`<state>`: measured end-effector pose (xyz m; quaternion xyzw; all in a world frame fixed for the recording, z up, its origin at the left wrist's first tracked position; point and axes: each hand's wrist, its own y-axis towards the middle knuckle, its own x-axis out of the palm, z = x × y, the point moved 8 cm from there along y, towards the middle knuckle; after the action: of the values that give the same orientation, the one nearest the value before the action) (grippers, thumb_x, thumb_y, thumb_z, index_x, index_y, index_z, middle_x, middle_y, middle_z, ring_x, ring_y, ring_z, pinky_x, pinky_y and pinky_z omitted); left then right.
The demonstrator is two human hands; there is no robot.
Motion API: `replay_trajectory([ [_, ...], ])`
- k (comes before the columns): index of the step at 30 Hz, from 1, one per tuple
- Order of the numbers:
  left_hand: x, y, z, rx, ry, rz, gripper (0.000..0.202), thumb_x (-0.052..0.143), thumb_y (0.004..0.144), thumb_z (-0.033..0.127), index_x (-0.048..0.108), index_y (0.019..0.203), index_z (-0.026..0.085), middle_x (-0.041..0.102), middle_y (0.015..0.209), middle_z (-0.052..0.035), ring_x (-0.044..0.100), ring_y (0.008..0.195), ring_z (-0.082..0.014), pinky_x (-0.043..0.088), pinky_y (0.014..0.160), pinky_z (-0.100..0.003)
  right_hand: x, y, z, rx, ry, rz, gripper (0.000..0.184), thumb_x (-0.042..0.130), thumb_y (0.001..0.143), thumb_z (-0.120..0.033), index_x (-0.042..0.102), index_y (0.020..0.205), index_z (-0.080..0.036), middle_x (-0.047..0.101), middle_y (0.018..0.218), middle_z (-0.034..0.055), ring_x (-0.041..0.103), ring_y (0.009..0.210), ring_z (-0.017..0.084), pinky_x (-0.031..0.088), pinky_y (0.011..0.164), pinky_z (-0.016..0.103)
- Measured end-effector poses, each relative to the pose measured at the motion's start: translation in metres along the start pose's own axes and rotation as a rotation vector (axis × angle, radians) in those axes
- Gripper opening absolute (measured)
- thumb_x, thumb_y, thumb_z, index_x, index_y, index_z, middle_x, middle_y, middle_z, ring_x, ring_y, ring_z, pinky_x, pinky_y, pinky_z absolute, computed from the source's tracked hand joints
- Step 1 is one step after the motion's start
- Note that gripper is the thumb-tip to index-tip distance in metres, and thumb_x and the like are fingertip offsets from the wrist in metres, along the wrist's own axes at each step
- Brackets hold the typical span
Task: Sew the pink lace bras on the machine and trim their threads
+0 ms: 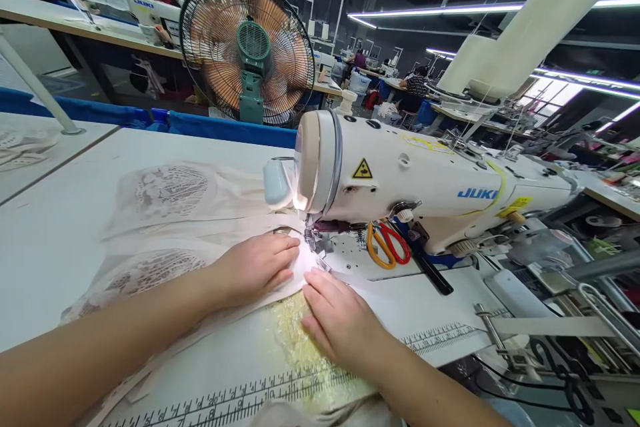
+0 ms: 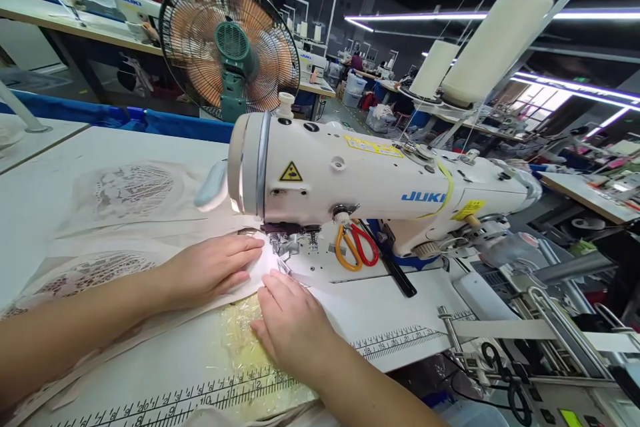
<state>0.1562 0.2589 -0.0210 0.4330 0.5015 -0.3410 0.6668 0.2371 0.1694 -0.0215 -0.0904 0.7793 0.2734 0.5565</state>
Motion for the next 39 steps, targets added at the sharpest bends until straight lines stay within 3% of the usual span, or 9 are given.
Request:
replay_trajectory([
  [4, 0.002, 0.003, -0.007, 0.020, 0.033, -0.029, 0.035, 0.041, 0.089, 0.030, 0.060, 0.115, 0.015, 0.060, 0.125, -0.0126, 0.055, 0.113, -0.0269, 0.045, 0.095, -0.041, 0.002, 0.001, 0.002, 0.015, -0.010, 0.011, 0.038, 0.044, 0.089, -0.028, 0.057, 0.117, -0.005, 0.056, 0.128, 0.0183, 0.049, 0.121, 0.028, 0.044, 0.100, 0.041],
  [8, -0.008, 0.011, -0.007, 0.046, 0.071, -0.015, 0.032, 0.040, 0.089, 0.029, 0.062, 0.108, 0.015, 0.063, 0.120, -0.0131, 0.057, 0.110, -0.0269, 0.047, 0.093, -0.041, 0.005, 0.004, 0.004, 0.041, -0.010, 0.010, 0.042, 0.047, 0.088, -0.030, 0.056, 0.120, -0.004, 0.054, 0.130, 0.0176, 0.047, 0.124, 0.027, 0.043, 0.102, 0.039],
  [14, -0.019, 0.007, 0.035, 0.196, 0.036, -0.009, 0.028, 0.040, 0.089, 0.024, 0.067, 0.093, 0.016, 0.069, 0.102, -0.0116, 0.062, 0.094, -0.0250, 0.049, 0.088, -0.042, 0.009, 0.007, 0.009, 0.110, 0.029, -0.044, 0.047, 0.050, 0.088, -0.033, 0.054, 0.124, -0.004, 0.052, 0.133, 0.0176, 0.044, 0.127, 0.027, 0.039, 0.105, 0.040],
  [18, -0.013, -0.006, 0.045, 0.266, 0.169, 0.030, 0.036, 0.031, 0.093, 0.016, 0.065, 0.105, 0.016, 0.068, 0.112, -0.0105, 0.061, 0.101, -0.0239, 0.047, 0.091, -0.041, 0.007, 0.007, 0.010, 0.127, 0.055, -0.023, 0.048, 0.051, 0.087, -0.032, 0.053, 0.124, -0.002, 0.050, 0.135, 0.0177, 0.043, 0.127, 0.028, 0.040, 0.106, 0.038],
  [22, -0.006, -0.009, 0.037, 0.343, 0.256, 0.033, 0.039, 0.027, 0.095, 0.015, 0.062, 0.113, 0.017, 0.066, 0.118, -0.0069, 0.061, 0.105, -0.0216, 0.043, 0.096, -0.040, 0.006, 0.008, 0.010, 0.111, 0.049, -0.013, 0.053, 0.053, 0.087, -0.033, 0.051, 0.126, 0.001, 0.048, 0.136, 0.0190, 0.041, 0.129, 0.029, 0.037, 0.107, 0.037],
  [26, -0.012, -0.002, 0.025, 0.329, 0.265, 0.121, 0.037, 0.029, 0.097, 0.018, 0.064, 0.110, 0.017, 0.068, 0.115, -0.0022, 0.061, 0.105, -0.0183, 0.031, 0.106, -0.037, 0.009, 0.008, 0.011, 0.117, 0.034, -0.039, 0.051, 0.051, 0.089, -0.035, 0.051, 0.127, -0.002, 0.047, 0.137, 0.0168, 0.037, 0.131, 0.027, 0.034, 0.109, 0.036],
  [29, -0.012, 0.002, 0.019, 0.333, 0.275, 0.117, 0.035, 0.032, 0.096, 0.019, 0.064, 0.110, 0.017, 0.067, 0.115, -0.0016, 0.060, 0.108, -0.0172, 0.023, 0.110, -0.035, 0.009, 0.007, 0.012, 0.123, 0.029, -0.048, 0.048, 0.050, 0.090, -0.036, 0.053, 0.125, -0.003, 0.047, 0.138, 0.0156, 0.036, 0.132, 0.026, 0.034, 0.109, 0.035],
  [39, -0.007, 0.019, 0.002, 0.295, 0.306, -0.010, 0.039, 0.028, 0.095, 0.015, 0.063, 0.113, 0.020, 0.066, 0.119, -0.0042, 0.059, 0.107, -0.0186, 0.030, 0.106, -0.044, 0.008, 0.007, 0.010, 0.077, 0.015, 0.036, 0.045, 0.054, 0.087, -0.035, 0.058, 0.116, -0.001, 0.052, 0.132, 0.0178, 0.041, 0.128, 0.028, 0.036, 0.106, 0.035],
])
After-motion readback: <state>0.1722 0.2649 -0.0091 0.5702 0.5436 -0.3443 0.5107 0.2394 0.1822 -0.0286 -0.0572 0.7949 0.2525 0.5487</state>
